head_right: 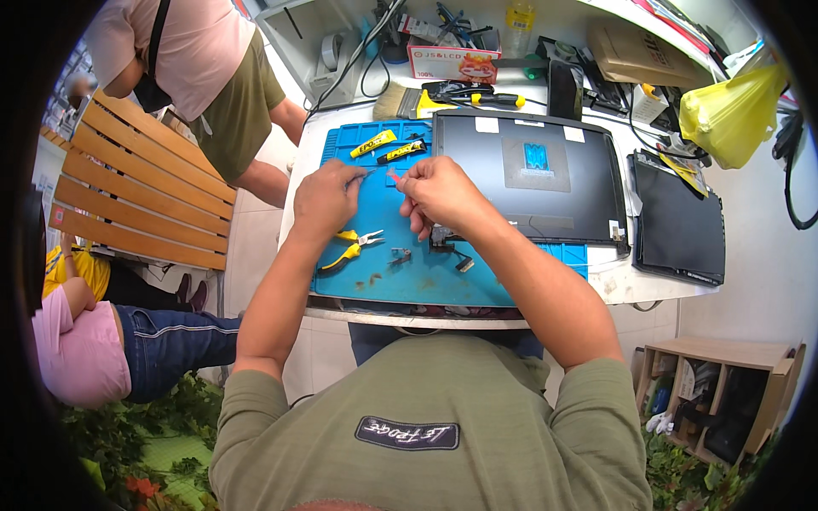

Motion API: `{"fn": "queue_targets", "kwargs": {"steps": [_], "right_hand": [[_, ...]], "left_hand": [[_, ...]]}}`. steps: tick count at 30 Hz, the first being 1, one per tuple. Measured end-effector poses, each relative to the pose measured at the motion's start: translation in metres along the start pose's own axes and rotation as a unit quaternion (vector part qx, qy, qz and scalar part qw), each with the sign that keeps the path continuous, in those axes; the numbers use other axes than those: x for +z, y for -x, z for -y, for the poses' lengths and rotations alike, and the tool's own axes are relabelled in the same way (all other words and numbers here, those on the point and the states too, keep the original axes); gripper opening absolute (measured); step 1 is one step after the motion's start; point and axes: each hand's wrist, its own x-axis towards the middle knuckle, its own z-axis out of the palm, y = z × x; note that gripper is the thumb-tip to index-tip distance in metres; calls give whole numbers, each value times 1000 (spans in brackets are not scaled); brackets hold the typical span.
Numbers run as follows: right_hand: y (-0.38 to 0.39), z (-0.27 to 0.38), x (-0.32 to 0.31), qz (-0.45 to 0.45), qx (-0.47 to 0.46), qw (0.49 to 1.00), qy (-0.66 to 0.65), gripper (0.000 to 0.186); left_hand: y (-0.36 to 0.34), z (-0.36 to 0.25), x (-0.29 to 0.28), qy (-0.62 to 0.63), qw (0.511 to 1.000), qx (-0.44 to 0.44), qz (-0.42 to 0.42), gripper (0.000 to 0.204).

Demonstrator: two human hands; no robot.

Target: The person handles internal electronic components and a disassembled device on a workstation, moving small parts by hand and picking up a screen panel.

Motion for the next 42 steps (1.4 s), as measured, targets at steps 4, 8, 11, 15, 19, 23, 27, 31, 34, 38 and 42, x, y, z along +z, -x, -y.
{"fn": "queue_targets", "kwargs": {"steps": [4,8,11,15,19,23,27,31,34,38,42], "right_hand": [[0,0,0,0,8,1000,5,21],[-2,-2,4,5,23,999,21,22],[-4,-1,8,11,22,999,46,26],[-12,0,13,24,29,994,100,34],[-32,-1,27,39,27,977,209,44],[-48,0,35,-13,7,938,346,41],[-56,5,40,-1,20,900,436,35],[-71,6,35,63,18,872,486,37],[-83,5,27,107,13,852,512,38],[-84,9,29,85,77,889,443,35],[-85,12,27,97,82,884,450,35]], "left_hand": [[-3,1,0,7,1000,0,-1,13],[6,-1,-6,22,999,7,28,14],[6,4,-3,12,1000,3,-10,14],[9,7,-9,26,1000,-12,11,14],[8,15,-17,37,998,-28,-34,15],[12,9,-21,78,996,-25,-42,16],[19,3,-25,85,995,-47,-19,15],[21,3,-19,90,995,-36,-16,15],[18,0,-12,77,997,-9,-14,14],[19,4,-6,38,999,18,-12,13],[11,9,-8,21,1000,0,4,12]]}}
